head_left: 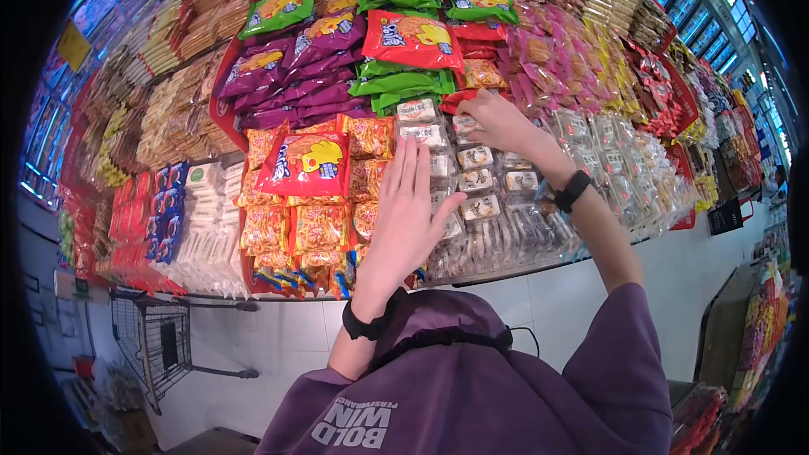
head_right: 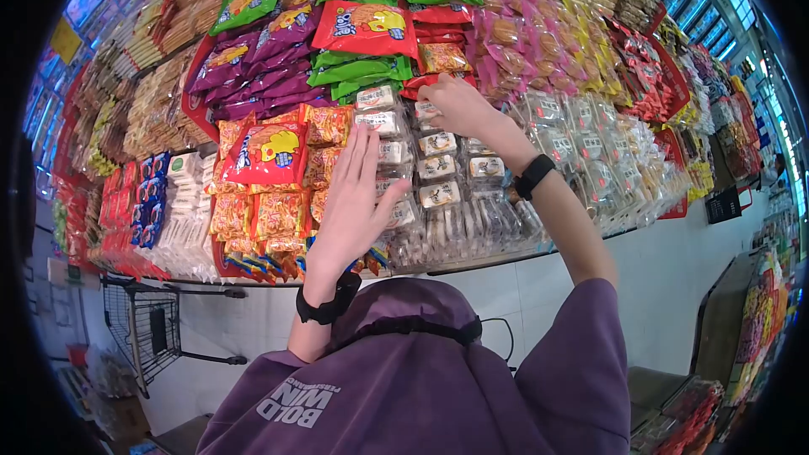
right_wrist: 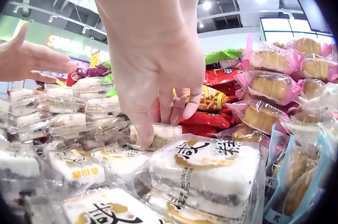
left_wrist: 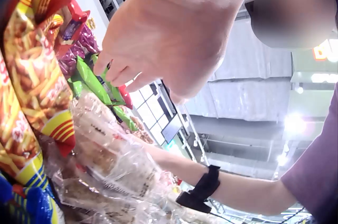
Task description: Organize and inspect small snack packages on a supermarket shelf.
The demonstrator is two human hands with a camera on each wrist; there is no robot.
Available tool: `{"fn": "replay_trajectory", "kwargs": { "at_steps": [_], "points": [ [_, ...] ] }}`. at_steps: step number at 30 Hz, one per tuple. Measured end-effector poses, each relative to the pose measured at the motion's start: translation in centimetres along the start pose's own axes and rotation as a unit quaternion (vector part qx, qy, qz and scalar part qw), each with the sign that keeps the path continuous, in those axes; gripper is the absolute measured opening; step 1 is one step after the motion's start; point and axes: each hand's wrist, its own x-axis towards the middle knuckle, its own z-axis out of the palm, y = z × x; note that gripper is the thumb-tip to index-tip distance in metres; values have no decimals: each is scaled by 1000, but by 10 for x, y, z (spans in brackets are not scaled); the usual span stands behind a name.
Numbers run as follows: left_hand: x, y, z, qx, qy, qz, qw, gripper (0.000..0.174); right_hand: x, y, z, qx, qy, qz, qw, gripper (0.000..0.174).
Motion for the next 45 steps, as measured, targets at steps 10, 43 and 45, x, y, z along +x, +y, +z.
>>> {"fn": "replay_trajectory", "kwargs": {
  "at_steps": [10,43,45],
  "points": [
    [-43,10,-68,-413,93,-131,897,26,-27,-9,-42,76,106,-2,991,33],
    [-78,-21,-78,-517,79,-33,852,37,-55,-215,-35,317,257,-75,910,46],
    [-85,-24,-81,-487,79,-28,869,42,-58,-223,-30,316,271,-78,906,44]
  ]
}}
